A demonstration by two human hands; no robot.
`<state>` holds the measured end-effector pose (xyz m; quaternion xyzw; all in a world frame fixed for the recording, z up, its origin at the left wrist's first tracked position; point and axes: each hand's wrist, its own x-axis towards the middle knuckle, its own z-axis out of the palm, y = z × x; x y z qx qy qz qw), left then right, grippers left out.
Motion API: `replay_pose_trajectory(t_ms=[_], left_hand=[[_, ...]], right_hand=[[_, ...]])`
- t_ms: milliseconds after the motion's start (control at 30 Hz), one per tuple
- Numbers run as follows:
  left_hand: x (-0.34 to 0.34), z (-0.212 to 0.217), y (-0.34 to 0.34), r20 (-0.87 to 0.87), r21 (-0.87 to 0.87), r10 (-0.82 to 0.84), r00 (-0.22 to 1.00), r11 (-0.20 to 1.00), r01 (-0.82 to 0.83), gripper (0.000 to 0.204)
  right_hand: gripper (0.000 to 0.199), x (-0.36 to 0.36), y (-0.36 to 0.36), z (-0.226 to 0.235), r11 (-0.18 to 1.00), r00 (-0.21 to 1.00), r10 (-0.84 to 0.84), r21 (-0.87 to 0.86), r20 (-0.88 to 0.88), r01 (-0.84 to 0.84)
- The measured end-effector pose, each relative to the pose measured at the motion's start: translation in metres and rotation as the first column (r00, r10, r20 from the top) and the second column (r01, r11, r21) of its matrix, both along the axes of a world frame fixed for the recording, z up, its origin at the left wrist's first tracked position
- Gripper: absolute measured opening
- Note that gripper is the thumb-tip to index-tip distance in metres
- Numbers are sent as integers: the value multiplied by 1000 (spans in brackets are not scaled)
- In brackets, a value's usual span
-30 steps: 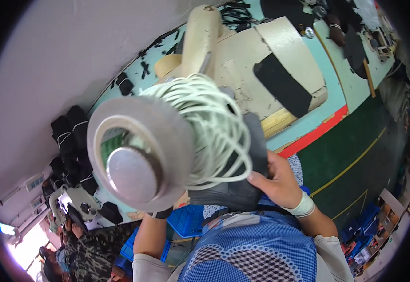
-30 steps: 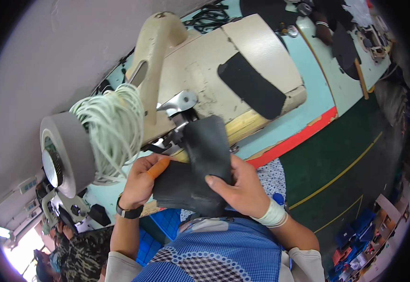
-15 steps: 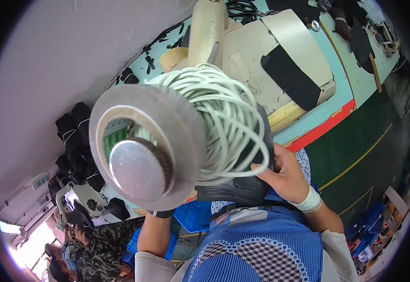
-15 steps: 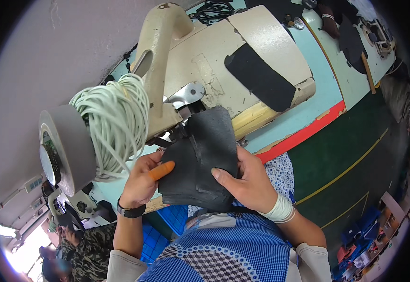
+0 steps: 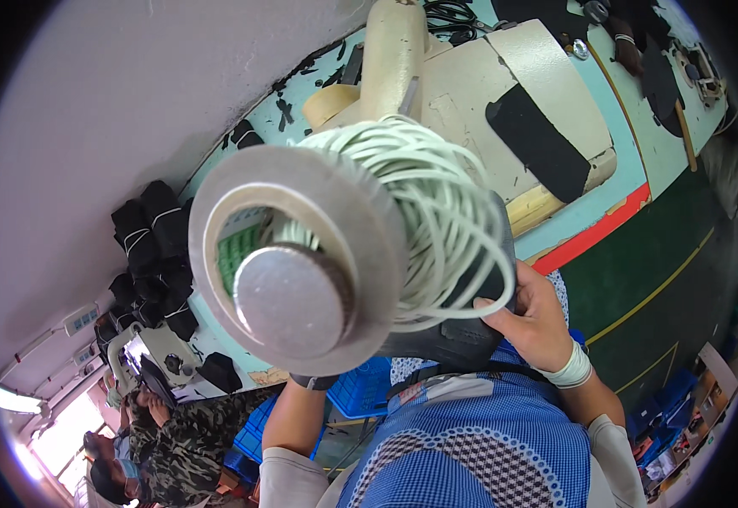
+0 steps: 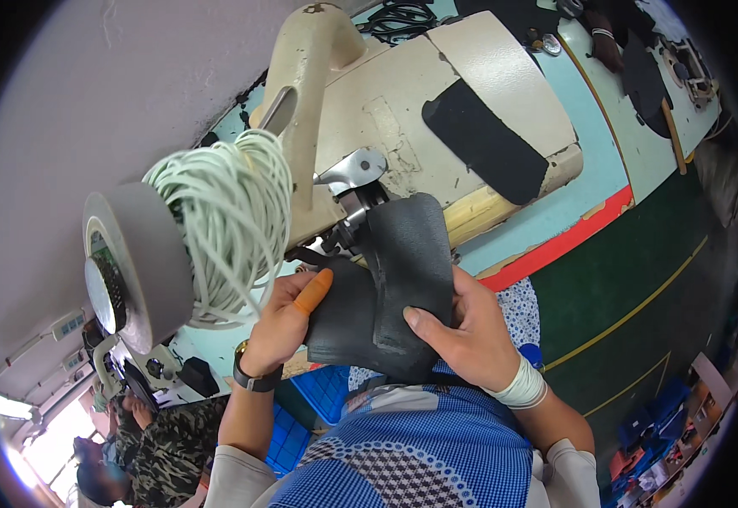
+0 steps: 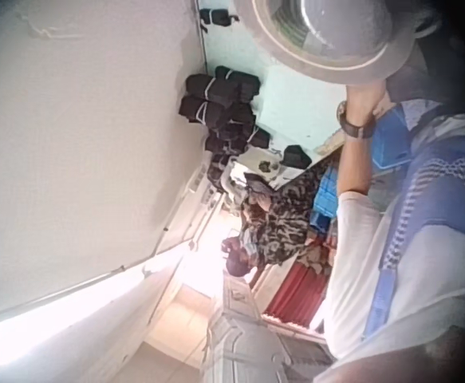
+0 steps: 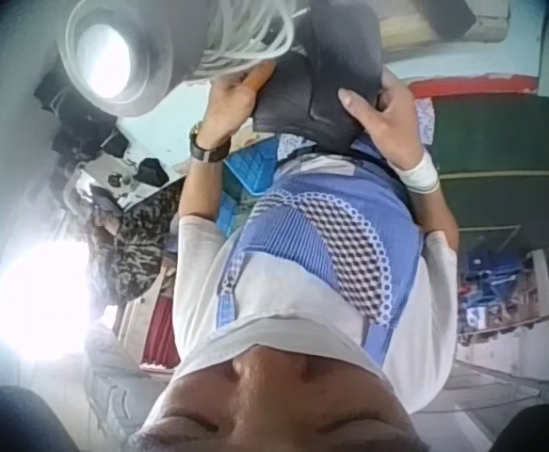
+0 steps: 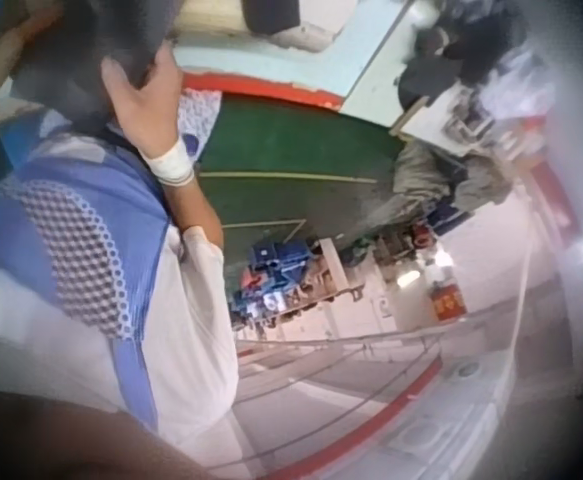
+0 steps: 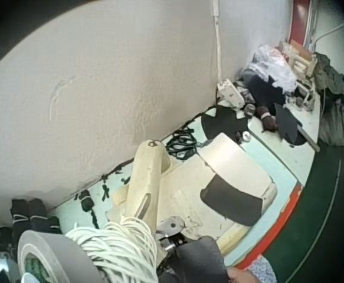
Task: The person guides leather shoe parts through a skiving machine to bevel their edges, then gathers the pieces into stacks and secures them with elastic bands.
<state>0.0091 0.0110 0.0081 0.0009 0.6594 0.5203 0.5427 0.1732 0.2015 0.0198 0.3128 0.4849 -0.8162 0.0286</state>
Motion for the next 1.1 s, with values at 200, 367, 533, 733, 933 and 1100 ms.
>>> replay_pose_trajectory(t_ms=[200, 367, 533, 733, 933, 1100], left_hand=[[-15, -7, -9, 145, -77, -145, 979, 985, 157, 18], [1, -29, -22, -64, -147, -24, 998, 989, 15, 19], [-4, 4, -9, 50, -20, -3, 999, 1000, 4, 20], [5, -22, -21, -139, -83, -104, 985, 992, 93, 25], [-8, -6, -10, -48, -49, -154, 987, 987, 151, 24], [1, -9, 1, -227, -85, -227, 947, 973, 213, 24]], right_hand=[[43, -4, 0, -3, 998, 998, -28, -63, 47, 31], [43, -3, 0, 1, 999, 999, -48, 23, -20, 49], [44, -6, -1, -5, 996, 999, -52, -72, 6, 52], [45, -4, 1, 3, 999, 999, -35, 40, 8, 35], [45, -9, 0, -1, 997, 997, -74, -35, 6, 74], [47, -6, 1, 10, 996, 996, -85, 19, 12, 85]])
